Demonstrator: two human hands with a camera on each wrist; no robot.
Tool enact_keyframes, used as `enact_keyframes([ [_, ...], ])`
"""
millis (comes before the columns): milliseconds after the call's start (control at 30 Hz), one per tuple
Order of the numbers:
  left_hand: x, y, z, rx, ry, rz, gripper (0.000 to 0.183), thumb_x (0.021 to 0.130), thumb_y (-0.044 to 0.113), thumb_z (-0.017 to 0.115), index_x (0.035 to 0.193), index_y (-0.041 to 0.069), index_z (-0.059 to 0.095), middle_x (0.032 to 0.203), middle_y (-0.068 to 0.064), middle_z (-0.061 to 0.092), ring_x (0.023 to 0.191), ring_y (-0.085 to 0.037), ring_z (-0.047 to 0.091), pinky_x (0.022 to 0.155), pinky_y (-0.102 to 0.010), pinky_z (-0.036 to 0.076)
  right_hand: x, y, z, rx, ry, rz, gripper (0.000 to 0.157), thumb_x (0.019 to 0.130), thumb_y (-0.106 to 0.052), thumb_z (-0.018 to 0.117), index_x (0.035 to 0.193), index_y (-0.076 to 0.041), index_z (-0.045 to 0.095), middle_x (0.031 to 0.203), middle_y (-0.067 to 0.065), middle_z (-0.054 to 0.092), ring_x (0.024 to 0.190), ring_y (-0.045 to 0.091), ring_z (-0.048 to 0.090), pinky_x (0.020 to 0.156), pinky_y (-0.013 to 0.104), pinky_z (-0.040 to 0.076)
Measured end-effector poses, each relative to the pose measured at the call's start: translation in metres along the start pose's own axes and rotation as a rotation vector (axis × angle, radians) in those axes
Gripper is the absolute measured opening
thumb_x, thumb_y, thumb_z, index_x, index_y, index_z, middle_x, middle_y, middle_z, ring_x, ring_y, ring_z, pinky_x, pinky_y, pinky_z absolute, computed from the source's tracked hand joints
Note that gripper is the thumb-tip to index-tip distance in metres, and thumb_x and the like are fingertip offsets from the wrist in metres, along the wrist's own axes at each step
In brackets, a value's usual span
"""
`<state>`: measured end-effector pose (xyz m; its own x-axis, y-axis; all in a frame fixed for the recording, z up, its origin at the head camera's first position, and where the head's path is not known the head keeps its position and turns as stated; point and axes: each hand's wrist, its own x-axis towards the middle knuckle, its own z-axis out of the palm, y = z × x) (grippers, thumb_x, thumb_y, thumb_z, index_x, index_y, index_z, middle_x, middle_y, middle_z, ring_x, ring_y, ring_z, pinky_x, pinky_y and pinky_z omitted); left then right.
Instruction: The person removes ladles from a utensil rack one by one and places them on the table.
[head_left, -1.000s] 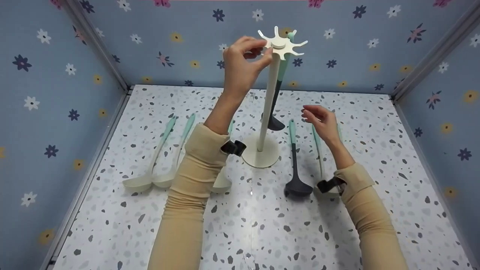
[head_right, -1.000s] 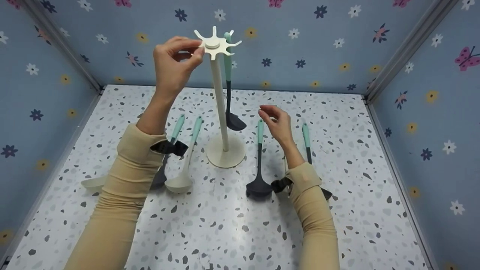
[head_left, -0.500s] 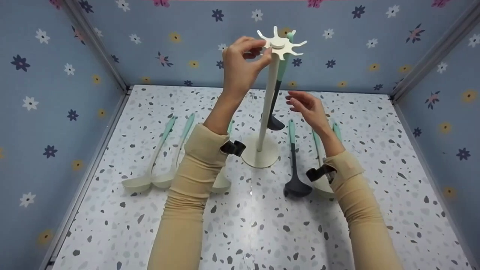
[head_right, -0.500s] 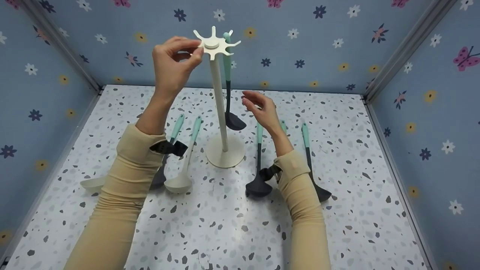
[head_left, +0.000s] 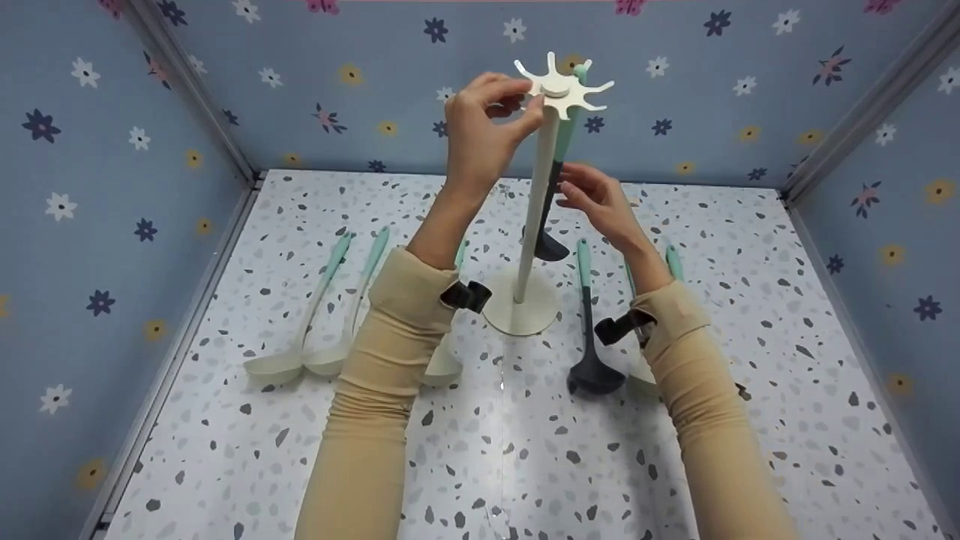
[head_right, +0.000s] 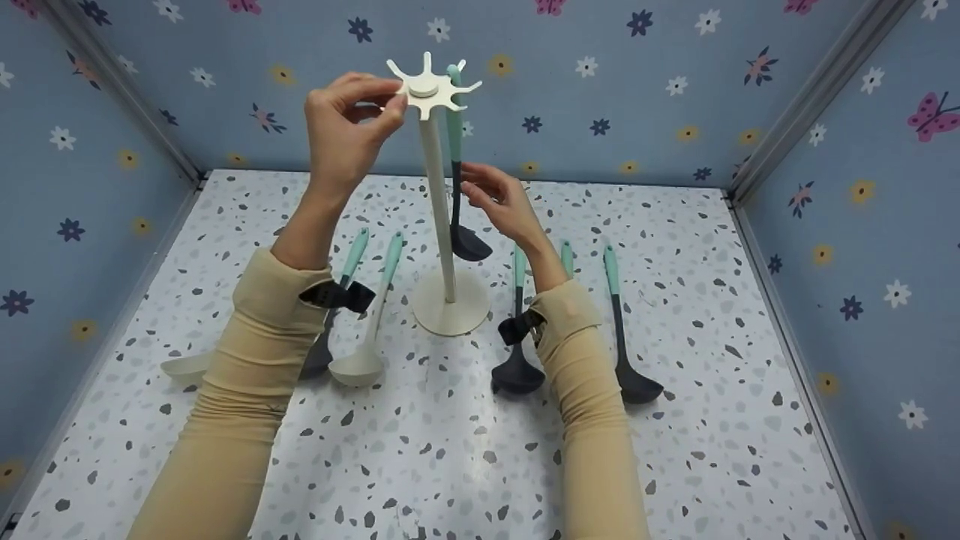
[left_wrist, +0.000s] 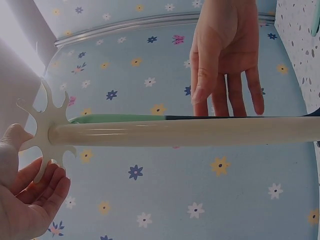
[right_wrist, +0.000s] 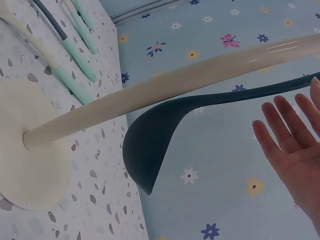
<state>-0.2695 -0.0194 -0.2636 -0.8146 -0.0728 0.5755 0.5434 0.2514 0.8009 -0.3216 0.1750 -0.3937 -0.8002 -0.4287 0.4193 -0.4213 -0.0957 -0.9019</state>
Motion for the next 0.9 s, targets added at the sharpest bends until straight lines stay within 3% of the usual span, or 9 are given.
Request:
enact_keyframes([
  [167, -0.0012, -0.0004, -0.0012, 0.011, -0.005, 0.050, 0.022, 0.078, 0.013, 0.066, 0.094, -0.001, 0.068, 0.087, -0.008, 0.060, 0.079, -0.013, 0.055, 0.074, -0.017, 0.045, 0.0019, 0.0010, 0.0032, 0.022, -0.034, 0.004, 0.030, 0.090, -0.002, 0.047, 0.119, 0.003, 0.052, 0.109, 0.017, 0.057, 0.099, 0.030, 0.055, 0.085, 0.045, 0.044],
  [333, -0.0014, -0.0008, -0.0016, 0.012, 0.000, 0.058, 0.021, 0.077, 0.013, 0.066, 0.093, -0.001, 0.068, 0.086, -0.007, 0.060, 0.079, -0.013, 0.055, 0.074, -0.017, 0.046, 0.0032, 0.0007, 0.0048, 0.035, -0.038, 0.007, 0.029, 0.089, 0.000, 0.049, 0.117, 0.003, 0.054, 0.107, 0.017, 0.058, 0.097, 0.031, 0.056, 0.083, 0.042, 0.046],
  [600, 0.0000, -0.0018, 0.0001, 0.003, 0.008, 0.012, 0.020, 0.076, 0.011, 0.068, 0.093, 0.000, 0.067, 0.087, -0.008, 0.060, 0.079, -0.013, 0.055, 0.075, -0.016, 0.046, 0.0031, 0.0023, 0.0051, 0.038, -0.021, 0.024, 0.026, 0.086, 0.002, 0.053, 0.112, 0.003, 0.057, 0.103, 0.017, 0.059, 0.094, 0.029, 0.058, 0.080, 0.039, 0.048],
  [900, 0.0004, -0.0015, 0.0008, -0.002, 0.012, 0.010, 0.019, 0.075, 0.009, 0.069, 0.092, 0.000, 0.068, 0.086, -0.008, 0.060, 0.078, -0.012, 0.056, 0.074, -0.015, 0.046, 0.0002, 0.0020, 0.0046, 0.054, 0.011, 0.006, 0.022, 0.086, 0.005, 0.051, 0.107, 0.008, 0.057, 0.096, 0.020, 0.059, 0.089, 0.030, 0.058, 0.078, 0.041, 0.049],
])
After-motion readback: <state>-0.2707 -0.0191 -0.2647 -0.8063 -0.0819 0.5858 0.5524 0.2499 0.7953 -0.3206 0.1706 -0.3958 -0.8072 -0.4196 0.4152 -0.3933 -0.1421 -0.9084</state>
